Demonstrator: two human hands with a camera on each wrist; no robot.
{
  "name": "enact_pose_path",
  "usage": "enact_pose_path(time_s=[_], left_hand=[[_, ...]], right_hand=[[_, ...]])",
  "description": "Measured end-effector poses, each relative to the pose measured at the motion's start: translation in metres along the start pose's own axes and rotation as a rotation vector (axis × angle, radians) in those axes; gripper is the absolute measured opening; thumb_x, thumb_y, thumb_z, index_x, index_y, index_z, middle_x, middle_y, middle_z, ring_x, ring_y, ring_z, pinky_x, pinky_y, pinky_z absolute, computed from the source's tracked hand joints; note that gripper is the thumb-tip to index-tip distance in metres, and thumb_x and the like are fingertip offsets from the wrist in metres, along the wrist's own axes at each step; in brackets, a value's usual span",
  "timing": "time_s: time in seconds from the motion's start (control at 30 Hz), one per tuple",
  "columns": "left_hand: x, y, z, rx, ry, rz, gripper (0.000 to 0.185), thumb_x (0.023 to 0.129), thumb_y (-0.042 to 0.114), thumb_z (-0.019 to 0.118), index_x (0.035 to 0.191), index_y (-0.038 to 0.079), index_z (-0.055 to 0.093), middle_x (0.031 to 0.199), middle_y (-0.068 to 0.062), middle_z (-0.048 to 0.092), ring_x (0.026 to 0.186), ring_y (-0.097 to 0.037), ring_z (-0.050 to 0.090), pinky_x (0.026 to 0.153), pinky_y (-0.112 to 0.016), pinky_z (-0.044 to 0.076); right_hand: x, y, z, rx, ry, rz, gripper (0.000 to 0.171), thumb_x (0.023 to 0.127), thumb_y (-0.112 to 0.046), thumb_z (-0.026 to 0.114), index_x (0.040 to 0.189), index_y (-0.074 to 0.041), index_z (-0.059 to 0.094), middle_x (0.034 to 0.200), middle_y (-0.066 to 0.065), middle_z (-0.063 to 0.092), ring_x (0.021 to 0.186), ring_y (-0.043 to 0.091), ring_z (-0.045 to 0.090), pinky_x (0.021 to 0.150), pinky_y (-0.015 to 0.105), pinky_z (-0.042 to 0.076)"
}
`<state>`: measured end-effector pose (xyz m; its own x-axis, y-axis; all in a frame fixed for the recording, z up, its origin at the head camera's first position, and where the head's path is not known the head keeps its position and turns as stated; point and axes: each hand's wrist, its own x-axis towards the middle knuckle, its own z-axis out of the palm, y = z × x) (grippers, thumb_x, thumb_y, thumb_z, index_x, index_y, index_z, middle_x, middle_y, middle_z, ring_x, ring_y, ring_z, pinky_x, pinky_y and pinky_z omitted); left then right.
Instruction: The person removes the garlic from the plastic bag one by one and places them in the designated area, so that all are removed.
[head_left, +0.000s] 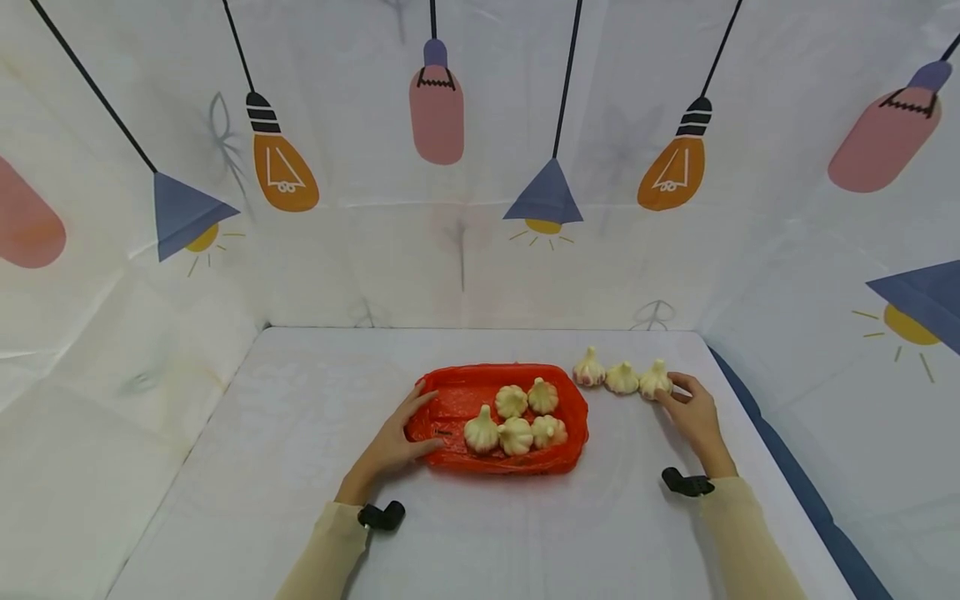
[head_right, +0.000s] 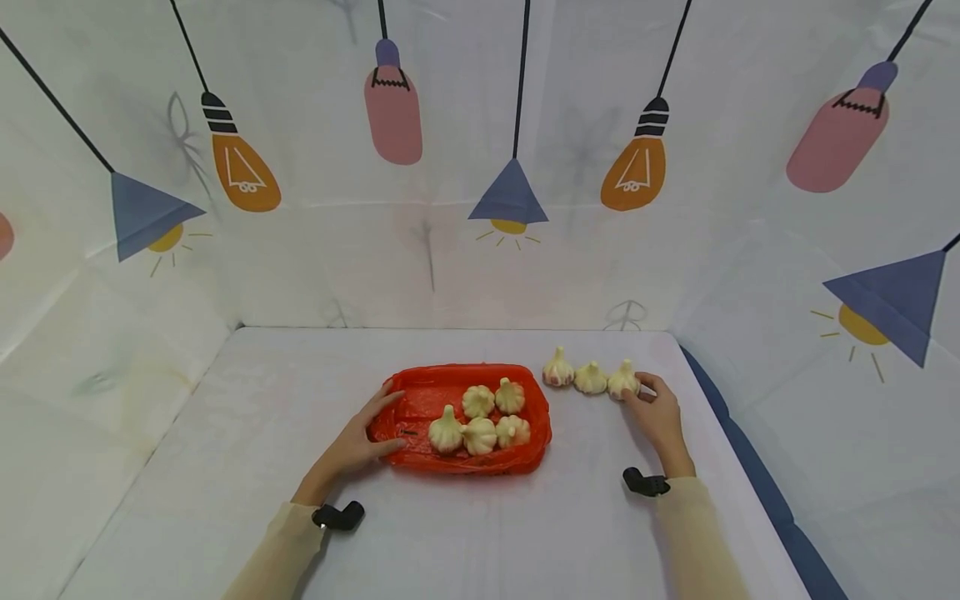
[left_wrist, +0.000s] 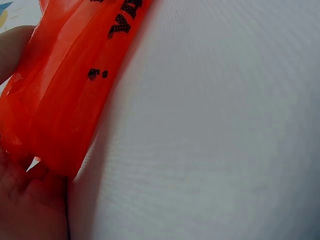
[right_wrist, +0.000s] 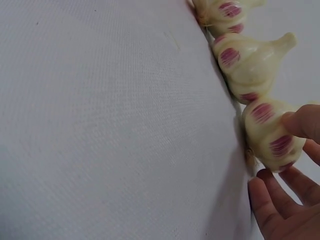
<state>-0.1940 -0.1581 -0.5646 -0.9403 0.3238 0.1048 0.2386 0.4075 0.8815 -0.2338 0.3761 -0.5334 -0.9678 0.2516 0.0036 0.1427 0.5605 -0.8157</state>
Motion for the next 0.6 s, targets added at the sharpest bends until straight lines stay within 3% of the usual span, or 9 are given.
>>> enact_pose_path(time_s=[0.6], left_hand=[[-0.0004, 0.0012, -0.0011, 0.005, -0.017, -0.025, 0.083, 0.087, 0.034, 0.082, 0.158, 0.020, 0.042, 0.174, -0.004, 0.015, 0.160, -0.037, 0.010, 0.124, -0.068, 0.015]], right_hand=[[0.0004, -0.0045, -0.0007, 0.003, 0.005, 0.001, 0.059, 0.101, -0.026, 0.063, 0.150, 0.002, 0.045, 0.154, 0.029, 0.043, 0.131, 0.045, 0.055, 0.070, -0.001, 0.039]])
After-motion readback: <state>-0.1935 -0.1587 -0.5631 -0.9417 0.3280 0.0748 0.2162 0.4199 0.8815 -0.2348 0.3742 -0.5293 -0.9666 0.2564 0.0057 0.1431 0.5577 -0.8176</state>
